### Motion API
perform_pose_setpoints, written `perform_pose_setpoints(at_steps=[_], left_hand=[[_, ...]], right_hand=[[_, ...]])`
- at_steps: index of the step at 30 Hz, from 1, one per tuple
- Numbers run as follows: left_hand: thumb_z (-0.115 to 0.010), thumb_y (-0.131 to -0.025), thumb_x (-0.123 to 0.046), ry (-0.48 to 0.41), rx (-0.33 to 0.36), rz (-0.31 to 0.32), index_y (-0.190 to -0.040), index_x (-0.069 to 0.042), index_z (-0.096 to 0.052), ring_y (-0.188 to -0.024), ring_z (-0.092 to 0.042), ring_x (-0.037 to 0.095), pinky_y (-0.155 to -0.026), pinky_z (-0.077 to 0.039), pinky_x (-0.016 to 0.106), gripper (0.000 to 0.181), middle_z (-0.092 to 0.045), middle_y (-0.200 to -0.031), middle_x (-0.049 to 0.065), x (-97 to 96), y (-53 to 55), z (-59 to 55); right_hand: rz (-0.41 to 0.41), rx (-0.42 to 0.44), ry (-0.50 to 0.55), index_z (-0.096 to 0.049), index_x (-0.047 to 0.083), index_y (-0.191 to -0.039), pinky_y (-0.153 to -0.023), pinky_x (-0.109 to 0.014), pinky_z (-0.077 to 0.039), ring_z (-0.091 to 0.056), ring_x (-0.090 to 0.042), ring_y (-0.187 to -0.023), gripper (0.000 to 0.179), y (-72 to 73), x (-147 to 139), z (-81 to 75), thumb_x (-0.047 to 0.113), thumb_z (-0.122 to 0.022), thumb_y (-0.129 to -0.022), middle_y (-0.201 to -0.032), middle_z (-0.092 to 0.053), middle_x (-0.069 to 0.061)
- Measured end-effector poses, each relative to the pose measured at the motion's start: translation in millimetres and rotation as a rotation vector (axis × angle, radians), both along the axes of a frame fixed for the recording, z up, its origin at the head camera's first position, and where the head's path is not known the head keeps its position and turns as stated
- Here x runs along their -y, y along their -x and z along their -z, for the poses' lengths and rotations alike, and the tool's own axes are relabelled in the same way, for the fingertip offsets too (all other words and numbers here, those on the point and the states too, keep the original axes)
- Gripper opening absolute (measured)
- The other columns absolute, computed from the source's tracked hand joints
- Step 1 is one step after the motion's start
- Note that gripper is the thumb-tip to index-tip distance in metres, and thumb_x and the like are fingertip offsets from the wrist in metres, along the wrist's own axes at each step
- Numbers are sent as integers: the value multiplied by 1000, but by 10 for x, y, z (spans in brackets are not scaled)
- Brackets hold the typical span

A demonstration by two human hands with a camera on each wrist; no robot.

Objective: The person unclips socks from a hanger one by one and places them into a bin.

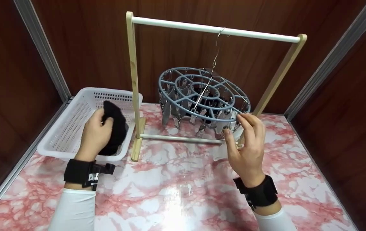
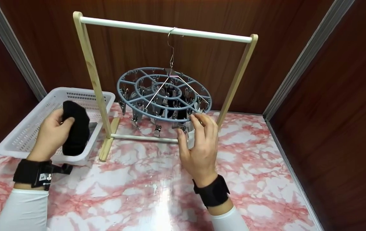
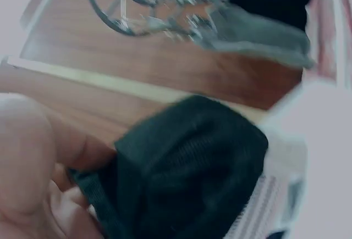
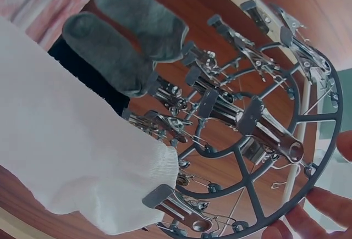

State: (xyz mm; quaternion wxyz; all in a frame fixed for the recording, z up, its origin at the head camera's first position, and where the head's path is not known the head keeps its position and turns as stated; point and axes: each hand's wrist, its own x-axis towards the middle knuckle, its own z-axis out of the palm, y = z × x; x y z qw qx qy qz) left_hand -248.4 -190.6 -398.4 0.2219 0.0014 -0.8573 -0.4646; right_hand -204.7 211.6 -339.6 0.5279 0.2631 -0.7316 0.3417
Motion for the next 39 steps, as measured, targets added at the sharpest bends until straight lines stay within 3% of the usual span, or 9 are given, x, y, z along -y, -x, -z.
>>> perform_pose_setpoints(at_steps=[3, 7, 11, 16, 19, 22, 28, 36, 39], left_hand=[[-46, -105, -13, 101, 66, -34, -131, -4, -56, -123, -56, 47, -98, -42, 63, 29, -61, -133, 26, 59, 38, 96], [-42, -106, -10, 182, 144, -33, -133, -1, -53, -119, -56, 53, -93, -43, 67, 30, -60, -132, 31, 84, 92, 200], [-41, -105, -9, 213, 185, 14, -136, 1, -51, -121, -55, 53, -97, -43, 67, 34, -58, -134, 31, 78, 128, 280], [-40, -105, -8, 249, 241, 55, -137, 5, -49, -123, -54, 53, -101, -41, 66, 36, -56, -136, 32, 79, 140, 347], [-41, -104, -9, 265, 292, 51, -138, 8, -47, -124, -52, 54, -102, -41, 66, 39, -54, -137, 34, 81, 142, 361], [-44, -104, -12, 289, 320, 12, -139, 10, -47, -116, -57, 55, -94, -45, 67, 42, -57, -131, 36, 74, 134, 360], [-53, -102, -17, 369, 274, -122, -123, 12, -52, -89, -64, 54, -66, -50, 64, 36, -63, -103, 35, 48, 100, 333], [-61, -96, -15, 411, 104, -260, -109, 15, -55, -98, -52, 57, -78, -46, 67, 34, -53, -106, 39, -11, 106, 337], [-65, -93, -13, 415, 28, -285, -109, 15, -56, -99, -50, 56, -81, -44, 66, 34, -53, -107, 38, -62, 116, 328]], right_hand=[[2, 6, -3, -64, -12, -122, -107, -51, -36, -51, -47, -117, 42, 20, -19, 28, -1, -74, -83, -121, -59, -33], [0, 9, -3, -64, -13, -122, -107, -51, -36, -51, -48, -117, 43, 13, -8, 20, -1, -74, -83, -121, -59, -34], [-5, 12, -5, -64, -14, -122, -107, -51, -36, -51, -49, -117, 42, 8, 4, 9, -2, -74, -83, -121, -58, -35], [-2, 20, -21, -65, -9, -125, -108, -50, -36, -51, -44, -122, 43, 136, -105, 149, 5, -75, -85, -125, -59, -30], [0, 20, -28, -66, -7, -126, -109, -50, -36, -51, -41, -123, 45, 177, -148, 204, 7, -76, -85, -126, -60, -28], [-1, 12, -27, -66, -8, -125, -108, -50, -36, -52, -43, -121, 44, 128, -109, 159, 3, -76, -83, -125, -60, -29], [-25, -13, -18, -65, -14, -119, -104, -50, -38, -53, -49, -113, 40, -43, 27, -2, -4, -73, -81, -117, -60, -33], [-98, -52, -23, -65, -13, -119, -102, -42, -43, -57, -48, -109, 34, -121, 81, -51, 6, -70, -91, -116, -61, -34], [-126, -90, -15, -66, -13, -116, -101, -41, -45, -58, -48, -107, 32, -125, 76, -59, 10, -68, -95, -115, -62, -33]])
